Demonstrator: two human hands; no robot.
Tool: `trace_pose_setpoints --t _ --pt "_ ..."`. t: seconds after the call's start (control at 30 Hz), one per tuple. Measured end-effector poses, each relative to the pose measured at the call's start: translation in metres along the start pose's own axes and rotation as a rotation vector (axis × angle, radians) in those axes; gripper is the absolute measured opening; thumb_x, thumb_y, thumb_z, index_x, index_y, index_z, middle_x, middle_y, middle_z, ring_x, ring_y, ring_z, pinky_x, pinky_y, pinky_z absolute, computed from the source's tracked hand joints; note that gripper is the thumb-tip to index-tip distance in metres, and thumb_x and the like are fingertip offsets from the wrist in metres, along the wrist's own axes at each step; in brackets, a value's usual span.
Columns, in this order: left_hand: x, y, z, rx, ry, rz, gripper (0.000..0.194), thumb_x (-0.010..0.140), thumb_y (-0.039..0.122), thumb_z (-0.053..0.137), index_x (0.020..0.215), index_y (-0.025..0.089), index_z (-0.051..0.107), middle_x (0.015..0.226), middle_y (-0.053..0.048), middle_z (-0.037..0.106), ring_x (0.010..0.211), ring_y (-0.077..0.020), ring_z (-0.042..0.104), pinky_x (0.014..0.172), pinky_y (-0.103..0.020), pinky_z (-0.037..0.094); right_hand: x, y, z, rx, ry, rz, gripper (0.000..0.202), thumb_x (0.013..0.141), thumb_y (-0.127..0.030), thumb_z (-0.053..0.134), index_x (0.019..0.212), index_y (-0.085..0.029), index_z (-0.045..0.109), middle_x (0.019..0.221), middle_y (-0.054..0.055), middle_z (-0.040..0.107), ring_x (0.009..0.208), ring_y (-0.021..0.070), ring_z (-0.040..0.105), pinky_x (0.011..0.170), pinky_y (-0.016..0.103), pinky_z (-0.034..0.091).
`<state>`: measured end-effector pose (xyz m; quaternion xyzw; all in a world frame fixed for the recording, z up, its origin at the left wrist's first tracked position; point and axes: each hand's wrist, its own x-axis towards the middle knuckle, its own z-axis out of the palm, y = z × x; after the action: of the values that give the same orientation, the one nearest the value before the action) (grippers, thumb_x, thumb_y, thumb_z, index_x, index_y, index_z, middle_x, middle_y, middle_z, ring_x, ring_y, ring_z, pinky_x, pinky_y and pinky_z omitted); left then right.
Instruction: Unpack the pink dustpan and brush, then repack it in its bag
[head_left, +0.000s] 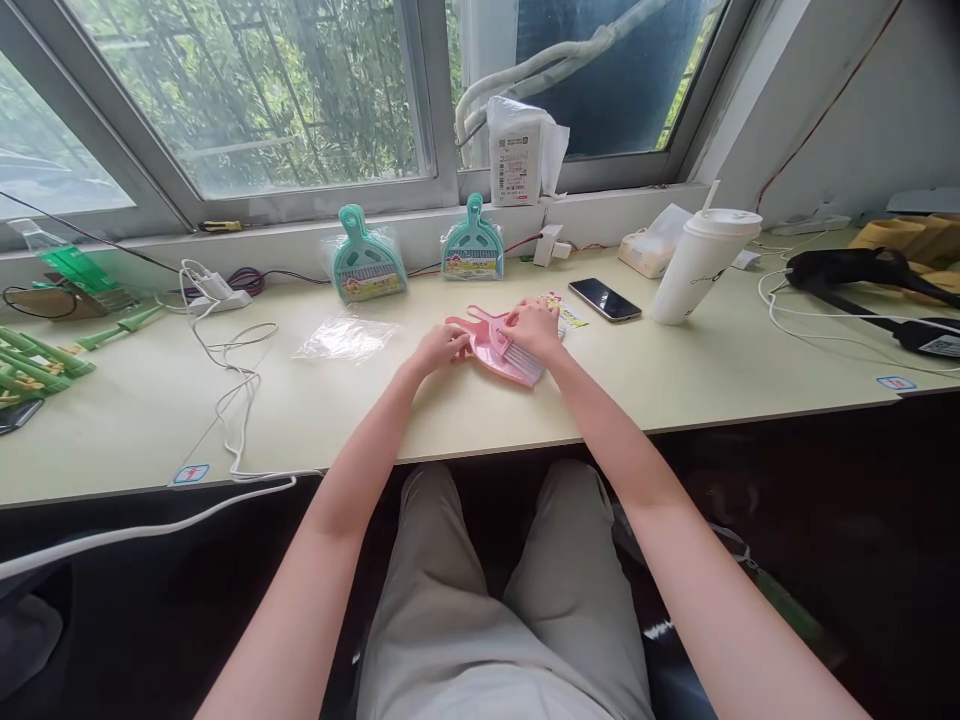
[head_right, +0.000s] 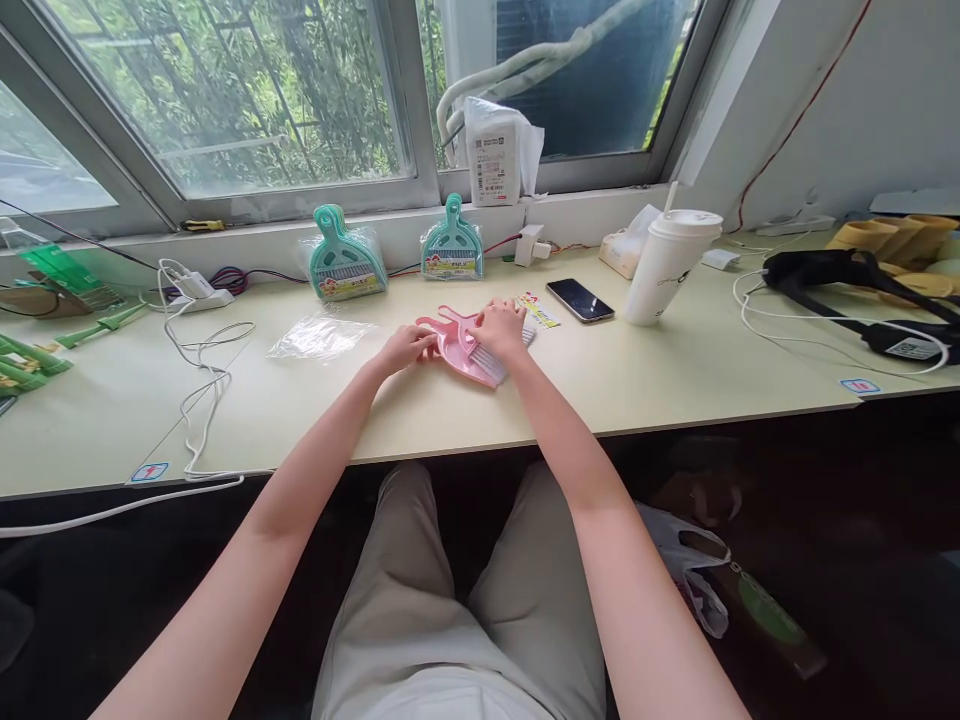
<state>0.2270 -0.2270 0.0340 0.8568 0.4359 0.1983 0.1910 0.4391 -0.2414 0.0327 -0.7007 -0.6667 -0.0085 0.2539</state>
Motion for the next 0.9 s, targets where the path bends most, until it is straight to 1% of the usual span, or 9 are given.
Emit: trace_pose_setpoints --t 0.03,0.1,0.2,0.27,0.37,0.47,0.57,0.7,0.9 --pt "0.0 0.004 0.001 -0.047 -0.023 0.064 0.03 0.087 0.028 0.043 0.074 0.018 0.068 0.079 -0.002 0.072 0.06 -0.0123 0.06 0.067 -0.025 0.046 -0.002 -0.002 0.0 0.005 -0.019 -0.015 0.02 0.079 -0.038 0.067 0.086 -0.022 0.076 0.115 0.008 0.063 0.115 0.0304 0.048 0.098 0.047 0.032" --pt "-0.002 0.012 0.002 -0.024 0.001 0.133 0.022 0.083 0.023 0.049 0.083 0.018 0.071 0.089 -0.002 0.073 0.066 -0.0126 0.062 0.07 -0.025 0.047 -0.004 -0.004 -0.002 0.028 -0.057 -0.055 0.02 0.08 -0.039 0.067 0.087 -0.023 0.077 0.117 0.007 0.064 0.115 0.03 0.048 0.098 0.046 0.032" --pt "-0.004 0.015 -0.001 0.184 0.141 0.125 0.021 0.081 0.021 0.058 0.098 0.021 0.071 0.102 -0.004 0.071 0.088 -0.0176 0.065 0.077 -0.027 0.048 -0.005 -0.005 -0.007 0.076 -0.138 -0.124 0.023 0.081 -0.045 0.069 0.091 -0.027 0.078 0.122 0.006 0.063 0.117 0.0295 0.047 0.098 0.045 0.032" --pt "-0.005 0.012 -0.004 0.332 0.209 0.142 0.027 0.081 0.021 0.063 0.108 0.023 0.068 0.114 -0.006 0.066 0.106 -0.022 0.06 0.084 -0.03 0.048 -0.006 -0.006 -0.01 0.098 -0.183 -0.158 0.023 0.081 -0.047 0.07 0.092 -0.028 0.079 0.124 0.005 0.063 0.118 0.0292 0.047 0.098 0.044 0.032" --pt "-0.006 0.003 -0.008 0.49 0.233 0.199 0.03 0.083 0.019 0.065 0.113 0.022 0.066 0.124 -0.01 0.061 0.118 -0.0258 0.052 0.095 -0.036 0.045 -0.007 -0.008 -0.01 0.12 -0.209 -0.191 0.022 0.082 -0.045 0.071 0.093 -0.029 0.079 0.126 0.004 0.063 0.119 0.0292 0.047 0.098 0.044 0.032" --pt "-0.006 -0.001 -0.008 0.549 0.179 0.237 0.025 0.089 0.015 0.058 0.111 0.021 0.068 0.121 -0.01 0.062 0.114 -0.0247 0.054 0.095 -0.037 0.044 -0.008 -0.009 -0.007 0.159 -0.209 -0.196 0.02 0.082 -0.044 0.072 0.092 -0.028 0.079 0.125 0.004 0.065 0.119 0.029 0.047 0.098 0.043 0.033" --pt "-0.006 0.002 -0.004 0.599 0.132 0.247 0.029 0.093 0.011 0.048 0.111 0.019 0.07 0.112 -0.01 0.065 0.107 -0.0237 0.058 0.092 -0.036 0.044 -0.008 -0.008 -0.005 0.213 -0.198 -0.204 0.019 0.082 -0.042 0.072 0.088 -0.026 0.08 0.122 0.003 0.067 0.119 0.028 0.049 0.1 0.042 0.033" --pt "-0.005 0.008 -0.001 0.687 0.07 0.189 0.036 0.094 0.01 0.043 0.115 0.019 0.071 0.105 -0.01 0.067 0.101 -0.0233 0.061 0.086 -0.035 0.045 -0.008 -0.007 -0.003 0.243 -0.191 -0.207 0.017 0.083 -0.038 0.07 0.087 -0.025 0.08 0.12 0.002 0.068 0.118 0.027 0.05 0.099 0.04 0.034" --pt "-0.004 0.014 -0.002 0.732 0.005 0.14 0.038 0.093 0.01 0.043 0.12 0.017 0.068 0.107 -0.012 0.068 0.099 -0.0245 0.065 0.081 -0.034 0.047 -0.008 -0.008 -0.003 0.193 -0.204 -0.186 0.02 0.084 -0.039 0.069 0.091 -0.024 0.08 0.121 0.005 0.067 0.117 0.0289 0.049 0.097 0.04 0.034"
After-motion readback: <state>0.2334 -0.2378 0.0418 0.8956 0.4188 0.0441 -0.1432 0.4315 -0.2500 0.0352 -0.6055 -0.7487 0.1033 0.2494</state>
